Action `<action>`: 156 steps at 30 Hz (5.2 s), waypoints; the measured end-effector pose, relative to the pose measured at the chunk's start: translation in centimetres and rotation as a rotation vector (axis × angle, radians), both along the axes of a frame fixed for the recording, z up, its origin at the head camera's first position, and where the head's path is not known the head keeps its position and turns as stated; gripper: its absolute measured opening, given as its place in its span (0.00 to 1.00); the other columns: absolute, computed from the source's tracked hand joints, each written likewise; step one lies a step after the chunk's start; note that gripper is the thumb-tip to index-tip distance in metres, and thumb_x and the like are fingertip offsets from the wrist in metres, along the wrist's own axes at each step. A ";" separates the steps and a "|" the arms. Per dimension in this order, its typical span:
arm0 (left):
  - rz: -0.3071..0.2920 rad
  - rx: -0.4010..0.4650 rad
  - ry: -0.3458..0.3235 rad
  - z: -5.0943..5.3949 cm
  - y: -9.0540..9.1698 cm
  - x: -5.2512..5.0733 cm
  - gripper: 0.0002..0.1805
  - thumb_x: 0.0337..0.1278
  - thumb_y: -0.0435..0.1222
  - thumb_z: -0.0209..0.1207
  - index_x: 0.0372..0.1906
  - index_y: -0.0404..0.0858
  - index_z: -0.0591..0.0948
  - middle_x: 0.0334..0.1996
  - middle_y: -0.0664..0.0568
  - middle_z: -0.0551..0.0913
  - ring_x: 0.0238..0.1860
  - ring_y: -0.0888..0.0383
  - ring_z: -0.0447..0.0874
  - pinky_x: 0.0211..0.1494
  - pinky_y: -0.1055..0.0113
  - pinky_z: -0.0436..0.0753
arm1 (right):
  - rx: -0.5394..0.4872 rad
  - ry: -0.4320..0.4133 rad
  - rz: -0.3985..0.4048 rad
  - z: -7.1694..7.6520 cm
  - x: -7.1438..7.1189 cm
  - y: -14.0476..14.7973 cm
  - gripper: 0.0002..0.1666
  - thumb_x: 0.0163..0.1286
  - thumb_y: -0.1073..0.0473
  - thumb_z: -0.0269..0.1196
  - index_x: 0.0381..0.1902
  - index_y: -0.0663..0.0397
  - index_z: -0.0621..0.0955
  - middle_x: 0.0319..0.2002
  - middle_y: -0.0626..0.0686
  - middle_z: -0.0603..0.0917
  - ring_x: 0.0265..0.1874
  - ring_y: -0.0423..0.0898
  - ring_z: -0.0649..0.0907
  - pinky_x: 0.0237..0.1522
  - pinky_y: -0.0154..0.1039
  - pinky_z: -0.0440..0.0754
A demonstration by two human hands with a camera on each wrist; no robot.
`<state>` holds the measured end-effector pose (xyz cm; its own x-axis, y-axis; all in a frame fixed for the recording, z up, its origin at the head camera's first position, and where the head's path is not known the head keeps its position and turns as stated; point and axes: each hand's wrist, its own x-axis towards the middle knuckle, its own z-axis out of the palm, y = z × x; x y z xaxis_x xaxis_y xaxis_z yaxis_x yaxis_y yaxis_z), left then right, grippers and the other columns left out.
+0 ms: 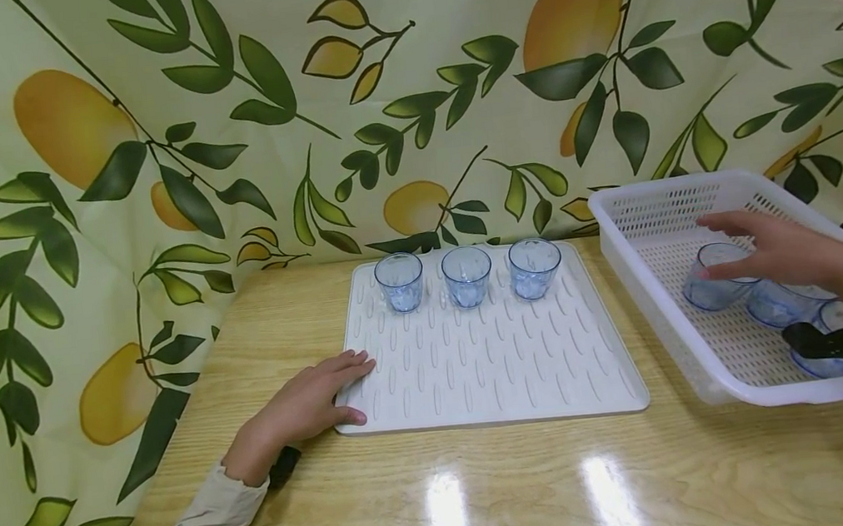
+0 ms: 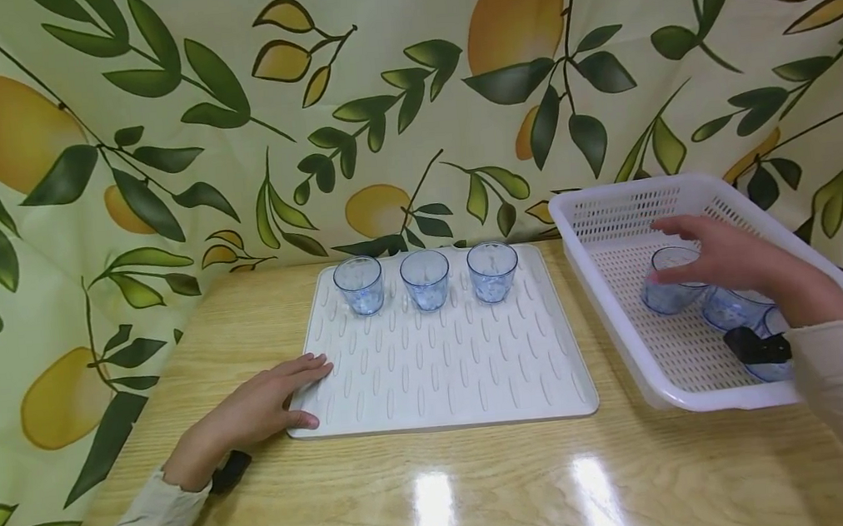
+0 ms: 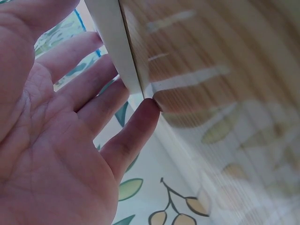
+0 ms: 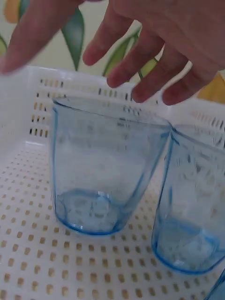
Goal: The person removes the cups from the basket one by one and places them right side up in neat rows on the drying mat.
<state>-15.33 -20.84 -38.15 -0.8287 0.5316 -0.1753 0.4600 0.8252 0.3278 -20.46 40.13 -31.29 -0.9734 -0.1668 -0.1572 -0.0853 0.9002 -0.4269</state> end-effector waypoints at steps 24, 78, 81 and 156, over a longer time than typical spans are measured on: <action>-0.003 0.007 0.002 -0.1 0.1 0.0 0.42 0.52 0.47 0.70 0.73 0.41 0.69 0.75 0.45 0.66 0.76 0.42 0.61 0.70 0.36 0.66 | 0.009 -0.045 0.089 -1.8 -0.5 0.1 0.57 0.56 0.49 0.76 0.72 0.71 0.59 0.64 0.78 0.69 0.61 0.78 0.70 0.56 0.71 0.74; 0.001 0.013 -0.002 -0.1 0.1 0.0 0.43 0.52 0.47 0.70 0.73 0.41 0.69 0.75 0.45 0.65 0.77 0.42 0.60 0.70 0.34 0.65 | -0.061 0.045 -0.013 1.2 1.9 -1.8 0.60 0.58 0.48 0.75 0.80 0.47 0.54 0.63 0.68 0.70 0.40 0.37 0.77 0.33 0.31 0.78; -0.005 0.013 0.004 -0.1 0.1 0.0 0.43 0.52 0.48 0.69 0.73 0.41 0.69 0.75 0.45 0.66 0.76 0.42 0.60 0.69 0.35 0.66 | -0.051 0.050 -0.013 1.3 2.2 -1.8 0.60 0.58 0.47 0.75 0.80 0.50 0.54 0.63 0.69 0.71 0.39 0.28 0.74 0.34 0.33 0.77; -0.019 -0.012 0.025 0.0 -0.1 0.0 0.42 0.53 0.47 0.69 0.73 0.40 0.68 0.75 0.45 0.66 0.76 0.42 0.61 0.69 0.36 0.66 | -0.218 0.193 0.092 2.3 8.4 -13.0 0.52 0.55 0.48 0.77 0.73 0.52 0.66 0.59 0.59 0.79 0.52 0.53 0.82 0.40 0.31 0.79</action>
<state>-15.35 -20.96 -38.12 -0.8227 0.5453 -0.1608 0.4837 0.8200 0.3061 -12.05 27.18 -29.04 -0.9611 -0.2648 0.0781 -0.2601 0.7739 -0.5774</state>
